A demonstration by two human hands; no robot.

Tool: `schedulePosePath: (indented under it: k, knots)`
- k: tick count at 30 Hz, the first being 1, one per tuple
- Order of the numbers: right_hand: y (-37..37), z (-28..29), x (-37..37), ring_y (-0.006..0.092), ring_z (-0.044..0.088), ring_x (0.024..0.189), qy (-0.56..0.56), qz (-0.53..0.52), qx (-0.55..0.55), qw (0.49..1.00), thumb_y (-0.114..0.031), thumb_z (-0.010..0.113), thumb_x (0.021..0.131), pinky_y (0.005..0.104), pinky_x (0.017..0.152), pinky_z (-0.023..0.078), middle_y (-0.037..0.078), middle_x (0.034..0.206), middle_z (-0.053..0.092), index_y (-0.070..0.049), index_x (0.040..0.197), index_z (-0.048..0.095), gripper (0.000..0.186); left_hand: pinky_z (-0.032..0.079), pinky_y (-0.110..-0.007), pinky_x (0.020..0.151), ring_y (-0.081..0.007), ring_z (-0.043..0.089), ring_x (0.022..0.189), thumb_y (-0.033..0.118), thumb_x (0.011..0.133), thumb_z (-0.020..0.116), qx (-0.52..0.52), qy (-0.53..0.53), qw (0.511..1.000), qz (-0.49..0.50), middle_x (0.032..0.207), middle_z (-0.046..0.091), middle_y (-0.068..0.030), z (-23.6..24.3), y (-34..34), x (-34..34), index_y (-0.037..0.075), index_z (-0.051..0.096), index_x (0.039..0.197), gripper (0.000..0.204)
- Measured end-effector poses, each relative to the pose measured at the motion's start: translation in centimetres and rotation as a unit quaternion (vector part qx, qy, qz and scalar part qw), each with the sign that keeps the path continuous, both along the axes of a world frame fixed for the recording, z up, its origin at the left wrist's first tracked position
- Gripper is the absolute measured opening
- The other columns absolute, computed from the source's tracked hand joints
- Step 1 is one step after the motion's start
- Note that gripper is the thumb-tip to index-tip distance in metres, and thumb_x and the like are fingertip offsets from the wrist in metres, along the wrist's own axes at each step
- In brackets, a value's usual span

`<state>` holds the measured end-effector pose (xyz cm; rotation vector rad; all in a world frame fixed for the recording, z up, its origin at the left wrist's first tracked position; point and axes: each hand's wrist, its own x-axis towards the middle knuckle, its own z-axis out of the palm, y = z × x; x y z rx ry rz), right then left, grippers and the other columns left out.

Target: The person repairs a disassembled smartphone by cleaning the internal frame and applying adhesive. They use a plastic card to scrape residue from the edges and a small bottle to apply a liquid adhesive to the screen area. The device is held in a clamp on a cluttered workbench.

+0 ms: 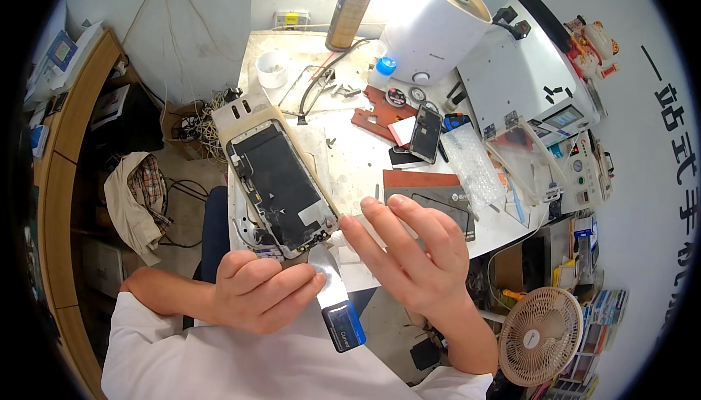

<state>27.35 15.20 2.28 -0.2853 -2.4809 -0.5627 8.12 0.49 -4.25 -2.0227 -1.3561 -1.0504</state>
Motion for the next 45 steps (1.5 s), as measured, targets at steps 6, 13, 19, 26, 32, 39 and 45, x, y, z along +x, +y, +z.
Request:
schedulePosePath:
  k: [6, 13, 19, 26, 32, 39, 45]
  knots:
    - [-0.1, 0.0, -0.2, 0.0185, 0.063, 0.112, -0.005, -0.002, 0.003, 1.000, -0.018, 0.077, 0.087, 0.0300, 0.084, 0.052, -0.004, 0.119, 0.073, -0.024, 0.115, 0.080, 0.029, 0.037, -0.028, 0.072, -0.0109, 0.054, 0.085, 0.015, 0.078, 0.072, -0.002, 0.001, 1.000, 0.001, 0.106, 0.067, 0.0052, 0.0, 0.0, 0.0, 0.013, 0.074, 0.097, 0.019]
    - [-0.1, -0.2, -0.1, 0.0188, 0.063, 0.111, -0.001, 0.001, -0.003, 1.000, -0.017, 0.077, 0.085, 0.0305, 0.084, 0.052, -0.003, 0.118, 0.073, -0.024, 0.115, 0.080, 0.031, 0.034, -0.029, 0.070, -0.0115, 0.049, 0.083, 0.019, 0.072, 0.072, 0.004, -0.002, 1.000, 0.004, 0.102, 0.068, 0.0080, -0.2, 0.1, 0.1, 0.015, 0.076, 0.098, 0.026]
    - [-0.1, -0.6, -0.1, 0.0196, 0.064, 0.110, 0.006, -0.009, -0.006, 1.000, -0.015, 0.077, 0.083, 0.0308, 0.083, 0.053, -0.003, 0.118, 0.073, -0.023, 0.115, 0.080, 0.032, 0.035, -0.029, 0.071, -0.0116, 0.049, 0.084, 0.019, 0.073, 0.073, 0.000, 0.001, 1.000, 0.000, 0.103, 0.068, 0.0079, -0.1, 0.1, 0.0, 0.015, 0.077, 0.099, 0.026]
    - [-0.1, -0.7, -0.2, 0.0195, 0.063, 0.110, 0.012, -0.002, -0.024, 1.000, -0.015, 0.077, 0.083, 0.0311, 0.083, 0.053, -0.002, 0.118, 0.072, -0.023, 0.115, 0.080, 0.033, 0.038, -0.028, 0.072, -0.0112, 0.053, 0.088, 0.016, 0.076, 0.072, -0.003, 0.006, 1.000, -0.001, 0.105, 0.066, 0.0063, 0.0, 0.1, -0.1, 0.013, 0.075, 0.098, 0.023]
    - [-0.2, -0.7, -0.4, 0.0192, 0.063, 0.111, 0.009, 0.000, -0.021, 1.000, -0.015, 0.076, 0.084, 0.0308, 0.084, 0.053, -0.003, 0.119, 0.072, -0.023, 0.115, 0.080, 0.032, 0.038, -0.028, 0.073, -0.0109, 0.053, 0.087, 0.016, 0.076, 0.072, -0.001, 0.003, 1.000, 0.000, 0.106, 0.066, 0.0064, 0.0, 0.0, -0.1, 0.013, 0.075, 0.098, 0.023]
    - [-0.2, -0.6, -0.5, 0.0193, 0.063, 0.111, 0.016, 0.003, -0.013, 1.000, -0.015, 0.077, 0.084, 0.0310, 0.084, 0.053, -0.003, 0.119, 0.072, -0.024, 0.115, 0.080, 0.032, 0.033, -0.029, 0.071, -0.0119, 0.046, 0.083, 0.022, 0.070, 0.074, -0.001, -0.001, 1.000, 0.001, 0.100, 0.069, 0.0102, -0.1, 0.2, 0.0, 0.016, 0.078, 0.099, 0.030]
    - [1.2, -1.3, 0.0, 0.0245, 0.065, 0.111, 0.072, 0.005, -0.137, 0.988, -0.008, 0.077, 0.084, 0.0355, 0.088, 0.055, 0.006, 0.120, 0.069, -0.014, 0.119, 0.074, 0.036, 0.033, -0.029, 0.071, -0.0118, 0.046, 0.082, 0.021, 0.069, 0.073, -0.003, -0.002, 1.000, -0.001, 0.100, 0.070, 0.0099, 0.1, 0.1, 0.0, 0.016, 0.079, 0.099, 0.030]
